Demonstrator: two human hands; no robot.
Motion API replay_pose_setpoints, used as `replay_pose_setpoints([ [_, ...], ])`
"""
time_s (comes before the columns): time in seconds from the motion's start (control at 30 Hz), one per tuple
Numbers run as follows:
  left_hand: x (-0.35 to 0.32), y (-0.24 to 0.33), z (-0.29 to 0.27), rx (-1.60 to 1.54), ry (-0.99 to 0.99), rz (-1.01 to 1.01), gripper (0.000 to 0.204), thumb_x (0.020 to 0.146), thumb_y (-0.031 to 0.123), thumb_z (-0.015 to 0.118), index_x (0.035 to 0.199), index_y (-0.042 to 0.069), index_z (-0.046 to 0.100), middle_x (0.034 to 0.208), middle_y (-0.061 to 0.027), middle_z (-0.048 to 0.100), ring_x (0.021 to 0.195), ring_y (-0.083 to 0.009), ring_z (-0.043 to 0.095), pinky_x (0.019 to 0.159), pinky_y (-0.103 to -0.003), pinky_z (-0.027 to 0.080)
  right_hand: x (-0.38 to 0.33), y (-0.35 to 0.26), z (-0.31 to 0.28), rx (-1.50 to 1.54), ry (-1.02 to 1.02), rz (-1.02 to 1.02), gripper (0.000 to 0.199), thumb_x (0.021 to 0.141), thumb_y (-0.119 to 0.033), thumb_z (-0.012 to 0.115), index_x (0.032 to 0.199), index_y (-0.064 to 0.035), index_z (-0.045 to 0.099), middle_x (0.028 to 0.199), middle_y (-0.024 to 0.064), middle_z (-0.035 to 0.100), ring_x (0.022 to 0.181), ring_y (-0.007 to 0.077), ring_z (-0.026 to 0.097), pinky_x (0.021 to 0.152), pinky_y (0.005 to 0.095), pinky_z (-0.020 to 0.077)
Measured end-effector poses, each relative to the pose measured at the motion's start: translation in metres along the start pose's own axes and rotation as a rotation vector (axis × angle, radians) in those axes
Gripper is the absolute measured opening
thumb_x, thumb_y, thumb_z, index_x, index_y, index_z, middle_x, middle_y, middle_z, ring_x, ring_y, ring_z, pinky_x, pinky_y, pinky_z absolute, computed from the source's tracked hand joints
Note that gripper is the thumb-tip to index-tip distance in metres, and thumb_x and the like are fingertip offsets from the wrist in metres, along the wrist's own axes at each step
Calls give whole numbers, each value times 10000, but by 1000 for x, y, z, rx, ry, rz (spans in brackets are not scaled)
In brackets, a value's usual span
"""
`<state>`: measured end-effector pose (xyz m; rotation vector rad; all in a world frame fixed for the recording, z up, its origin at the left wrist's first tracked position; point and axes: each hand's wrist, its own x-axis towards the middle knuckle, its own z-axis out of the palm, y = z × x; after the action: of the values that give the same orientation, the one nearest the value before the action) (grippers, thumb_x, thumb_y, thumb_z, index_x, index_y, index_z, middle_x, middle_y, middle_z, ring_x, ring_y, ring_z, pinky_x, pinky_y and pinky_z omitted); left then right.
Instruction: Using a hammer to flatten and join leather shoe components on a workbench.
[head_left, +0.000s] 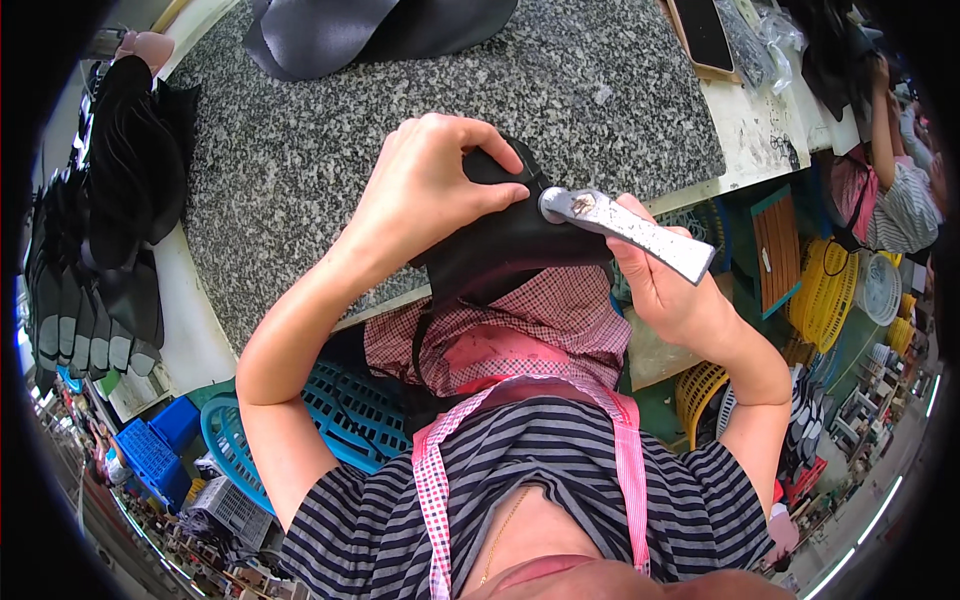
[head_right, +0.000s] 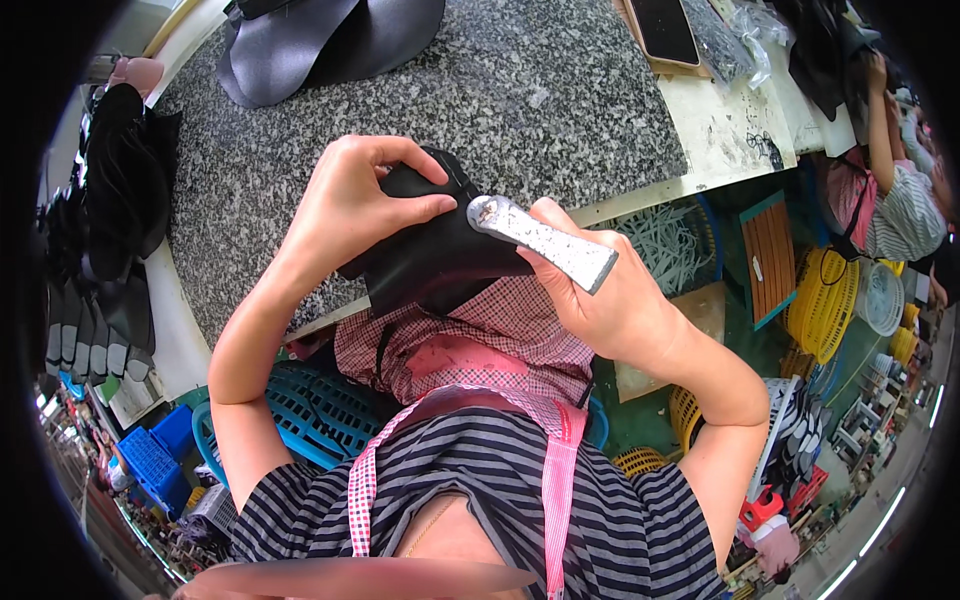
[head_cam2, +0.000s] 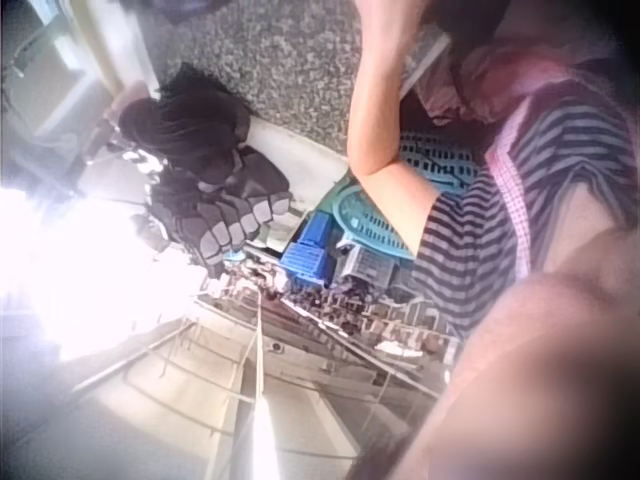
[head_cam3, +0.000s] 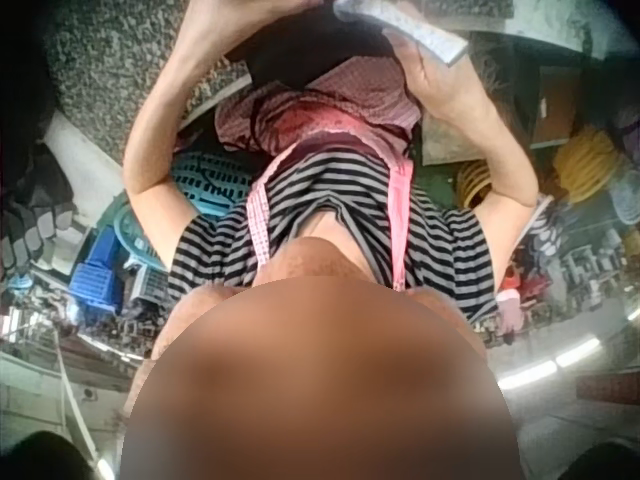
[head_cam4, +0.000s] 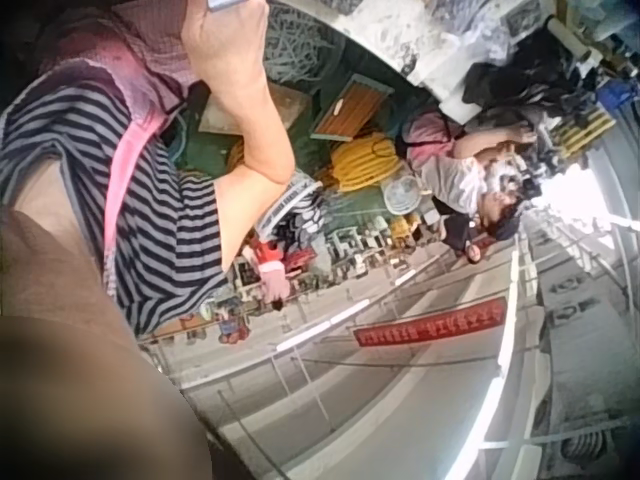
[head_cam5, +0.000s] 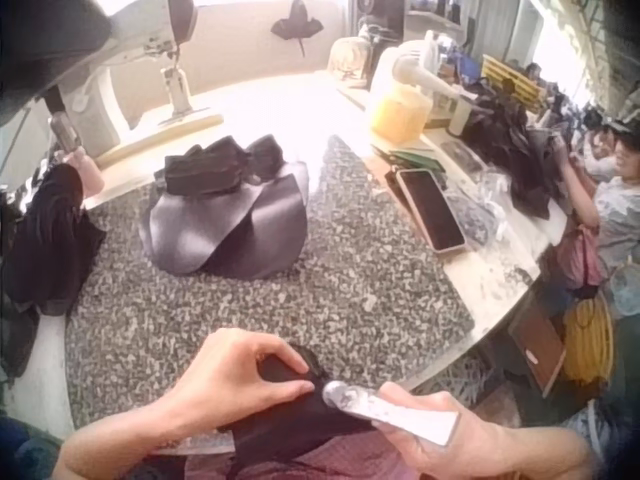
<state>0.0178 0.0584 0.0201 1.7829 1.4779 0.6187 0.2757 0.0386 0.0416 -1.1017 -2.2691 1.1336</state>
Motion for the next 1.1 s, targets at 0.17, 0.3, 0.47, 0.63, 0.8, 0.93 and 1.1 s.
replay_pose_setpoints([
  [0.17,2,0,0,8,-11,-15,256,688,189,836,879,41,753,788,-89,724,707,-185,667,726,-319,510,-3,5,1,-13,-24,70,315,1001,-170,552,1234,42,557,862,277,628,769,454,634,650,400,508],
  [0.3,2,2,1,48,0,-8,255,686,190,836,877,42,753,777,-86,716,717,-183,659,722,-318,508,0,-2,-3,-13,-47,114,313,1024,-207,515,1219,23,598,1056,269,652,962,424,641,821,413,508],
  [0.47,3,1,2,55,-17,-3,256,685,199,836,873,47,752,768,-91,708,707,-196,645,706,-324,508,11,-14,-18,65,-97,182,329,1033,-220,467,1224,-2,622,805,171,626,729,328,619,690,389,490],
  [0.63,0,-2,1,62,-8,11,255,686,203,835,870,46,751,762,-91,704,686,-202,631,688,-331,508,19,-17,-25,-50,66,129,397,1064,-310,404,1033,27,612,784,45,549,673,143,492,647,257,406],
  [0.8,6,4,1,74,-40,4,255,686,203,833,868,45,749,758,-94,701,675,-201,620,687,-332,507,21,-2,-6,-191,7,-40,274,935,-35,504,1183,14,608,844,187,626,706,405,641,675,422,524],
  [0.93,3,1,1,96,-31,1,254,685,199,829,868,41,748,749,-97,695,663,-194,614,678,-332,507,30,-3,-17,-179,151,-61,266,948,-45,496,1179,24,609,765,169,615,673,364,647,653,419,520],
  [1.1,4,5,2,108,-38,-6,253,689,199,822,867,36,744,745,-108,691,671,-192,621,678,-327,505,30,-5,-8,-227,-8,-137,268,898,-14,511,1149,27,598,870,200,602,731,395,644,651,430,524],
])
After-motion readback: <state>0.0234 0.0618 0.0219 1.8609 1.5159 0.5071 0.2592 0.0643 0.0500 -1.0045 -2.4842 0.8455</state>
